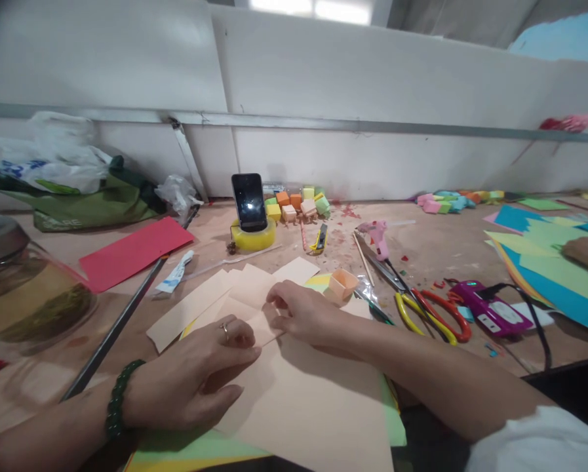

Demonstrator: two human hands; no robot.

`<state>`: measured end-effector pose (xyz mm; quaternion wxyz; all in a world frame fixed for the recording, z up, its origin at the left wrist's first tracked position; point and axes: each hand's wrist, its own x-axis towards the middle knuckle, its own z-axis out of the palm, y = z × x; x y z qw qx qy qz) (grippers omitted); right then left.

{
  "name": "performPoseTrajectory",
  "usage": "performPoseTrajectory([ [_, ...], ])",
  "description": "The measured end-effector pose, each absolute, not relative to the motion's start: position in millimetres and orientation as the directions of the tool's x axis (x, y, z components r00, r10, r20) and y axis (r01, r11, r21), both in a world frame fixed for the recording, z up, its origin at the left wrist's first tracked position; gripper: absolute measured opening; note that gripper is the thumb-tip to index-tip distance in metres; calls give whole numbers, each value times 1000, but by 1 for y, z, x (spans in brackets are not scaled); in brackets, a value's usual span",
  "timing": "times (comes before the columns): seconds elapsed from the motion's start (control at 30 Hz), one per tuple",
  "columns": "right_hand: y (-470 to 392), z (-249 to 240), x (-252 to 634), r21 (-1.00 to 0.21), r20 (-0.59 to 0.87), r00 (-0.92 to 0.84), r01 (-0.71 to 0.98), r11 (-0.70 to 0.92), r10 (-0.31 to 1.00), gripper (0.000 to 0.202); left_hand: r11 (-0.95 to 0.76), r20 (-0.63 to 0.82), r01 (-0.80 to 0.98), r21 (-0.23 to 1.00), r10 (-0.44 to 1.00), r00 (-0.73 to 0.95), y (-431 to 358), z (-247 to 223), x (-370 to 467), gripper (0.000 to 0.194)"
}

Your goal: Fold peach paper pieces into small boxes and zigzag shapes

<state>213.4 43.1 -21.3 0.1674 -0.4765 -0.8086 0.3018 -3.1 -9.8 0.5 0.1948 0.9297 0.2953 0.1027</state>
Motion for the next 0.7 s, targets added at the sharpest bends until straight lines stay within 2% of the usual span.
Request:
performPoseTrajectory([
  [0.1,40,-21,214,-603,4,-507,686,406,862,25,-752,74,509,419,587,806,-10,1,-3,8],
  [0.2,35,-14,209,-545,2,-511,721,429,860,43,-755,73,513,409,587,806,-10,0,-3,8],
  [0.27,32,-7,206,-523,-37,-506,745,415,862,48,-761,79,507,405,581,810,-10,-1,-3,9],
  [0.47,26,15,210,-498,-148,-490,787,364,859,38,-760,72,520,390,588,806,-11,1,-5,8],
  [0.6,28,13,224,-479,-127,-510,783,397,851,26,-767,52,519,376,577,815,-10,4,-7,9],
  [0.7,36,3,234,-478,-111,-557,756,447,823,26,-783,45,507,361,558,829,-10,7,-9,12],
])
